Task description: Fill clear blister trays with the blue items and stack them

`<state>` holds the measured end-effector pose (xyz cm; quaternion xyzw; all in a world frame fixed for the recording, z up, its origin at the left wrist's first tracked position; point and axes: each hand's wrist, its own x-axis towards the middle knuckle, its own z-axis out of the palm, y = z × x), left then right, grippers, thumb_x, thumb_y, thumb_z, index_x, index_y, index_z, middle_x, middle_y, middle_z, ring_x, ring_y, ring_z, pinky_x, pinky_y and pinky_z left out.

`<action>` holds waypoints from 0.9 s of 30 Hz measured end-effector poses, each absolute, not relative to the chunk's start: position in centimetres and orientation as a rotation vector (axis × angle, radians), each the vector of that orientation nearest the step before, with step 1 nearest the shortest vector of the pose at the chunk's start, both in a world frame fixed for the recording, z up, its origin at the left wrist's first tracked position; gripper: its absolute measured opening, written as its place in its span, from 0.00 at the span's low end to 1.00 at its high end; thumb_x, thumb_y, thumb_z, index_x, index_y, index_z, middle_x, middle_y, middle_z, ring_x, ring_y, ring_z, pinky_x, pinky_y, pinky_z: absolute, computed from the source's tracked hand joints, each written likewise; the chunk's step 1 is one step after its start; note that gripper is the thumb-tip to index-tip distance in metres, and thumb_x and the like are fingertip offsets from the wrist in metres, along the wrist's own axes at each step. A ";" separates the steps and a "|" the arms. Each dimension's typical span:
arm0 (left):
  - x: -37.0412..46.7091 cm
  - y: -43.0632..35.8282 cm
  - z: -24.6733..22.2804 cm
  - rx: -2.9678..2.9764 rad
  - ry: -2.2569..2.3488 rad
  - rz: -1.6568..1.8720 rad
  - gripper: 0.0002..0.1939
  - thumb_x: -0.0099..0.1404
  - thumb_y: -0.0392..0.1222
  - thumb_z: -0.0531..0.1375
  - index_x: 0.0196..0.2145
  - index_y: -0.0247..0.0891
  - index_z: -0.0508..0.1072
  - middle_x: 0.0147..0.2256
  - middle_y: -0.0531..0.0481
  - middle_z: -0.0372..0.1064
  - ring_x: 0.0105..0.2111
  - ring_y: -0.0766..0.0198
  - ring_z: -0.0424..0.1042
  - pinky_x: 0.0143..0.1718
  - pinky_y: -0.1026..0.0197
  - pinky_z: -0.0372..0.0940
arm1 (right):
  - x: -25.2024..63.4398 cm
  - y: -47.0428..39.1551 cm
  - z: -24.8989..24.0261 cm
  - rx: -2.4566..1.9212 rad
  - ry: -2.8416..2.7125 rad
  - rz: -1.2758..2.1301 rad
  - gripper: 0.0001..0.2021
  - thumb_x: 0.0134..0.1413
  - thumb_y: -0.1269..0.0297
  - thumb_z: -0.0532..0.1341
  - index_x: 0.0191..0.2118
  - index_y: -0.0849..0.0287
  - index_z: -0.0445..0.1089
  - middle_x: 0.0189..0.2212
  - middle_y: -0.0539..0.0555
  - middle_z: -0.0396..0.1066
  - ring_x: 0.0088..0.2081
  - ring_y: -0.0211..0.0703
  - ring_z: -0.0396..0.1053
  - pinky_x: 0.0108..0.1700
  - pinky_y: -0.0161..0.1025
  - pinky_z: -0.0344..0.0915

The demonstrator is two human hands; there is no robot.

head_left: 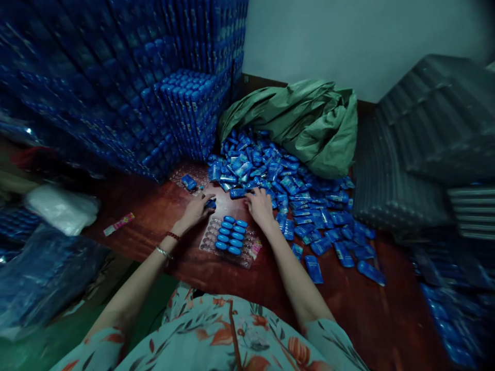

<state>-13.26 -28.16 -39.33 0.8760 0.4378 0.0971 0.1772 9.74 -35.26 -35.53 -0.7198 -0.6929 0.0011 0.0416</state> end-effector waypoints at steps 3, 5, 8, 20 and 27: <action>-14.3 -28.8 -38.9 2.372 1.251 0.415 0.16 0.62 0.43 0.57 0.47 0.37 0.67 0.44 0.43 0.64 0.40 0.57 0.69 0.42 0.57 0.64 | 8.3 -33.1 -35.8 -2.005 -2.318 0.058 0.20 0.58 0.76 0.49 0.55 0.57 0.63 0.47 0.61 0.65 0.48 0.51 0.59 0.44 0.46 0.58; -15.0 -29.5 -38.2 2.266 1.266 0.582 0.13 0.62 0.42 0.57 0.44 0.36 0.68 0.40 0.45 0.65 0.38 0.59 0.68 0.40 0.58 0.64 | 7.4 -32.0 -35.9 -1.965 -2.367 0.106 0.22 0.58 0.78 0.48 0.56 0.59 0.61 0.46 0.62 0.66 0.47 0.50 0.61 0.45 0.45 0.58; -16.4 -31.8 -36.8 2.079 1.292 0.834 0.09 0.61 0.42 0.57 0.38 0.36 0.68 0.33 0.50 0.66 0.32 0.64 0.66 0.35 0.61 0.64 | 7.4 -31.9 -35.9 -1.980 -2.360 0.168 0.18 0.56 0.77 0.50 0.52 0.63 0.64 0.43 0.63 0.67 0.45 0.50 0.63 0.45 0.43 0.59; -18.2 -43.5 -36.8 2.318 0.850 0.718 0.15 0.68 0.32 0.47 0.50 0.38 0.65 0.43 0.43 0.67 0.42 0.64 0.69 0.41 0.64 0.66 | 9.3 -50.7 -35.8 -1.555 -1.093 0.743 0.11 0.52 0.60 0.61 0.41 0.55 0.64 0.33 0.51 0.70 0.31 0.40 0.70 0.32 0.38 0.71; -17.5 -42.5 -36.9 2.650 0.630 0.583 0.15 0.70 0.35 0.44 0.47 0.38 0.67 0.35 0.47 0.68 0.33 0.66 0.67 0.34 0.65 0.66 | 3.8 -52.9 -37.5 -1.442 -1.531 0.450 0.12 0.56 0.71 0.58 0.45 0.54 0.68 0.39 0.55 0.72 0.42 0.42 0.72 0.43 0.40 0.71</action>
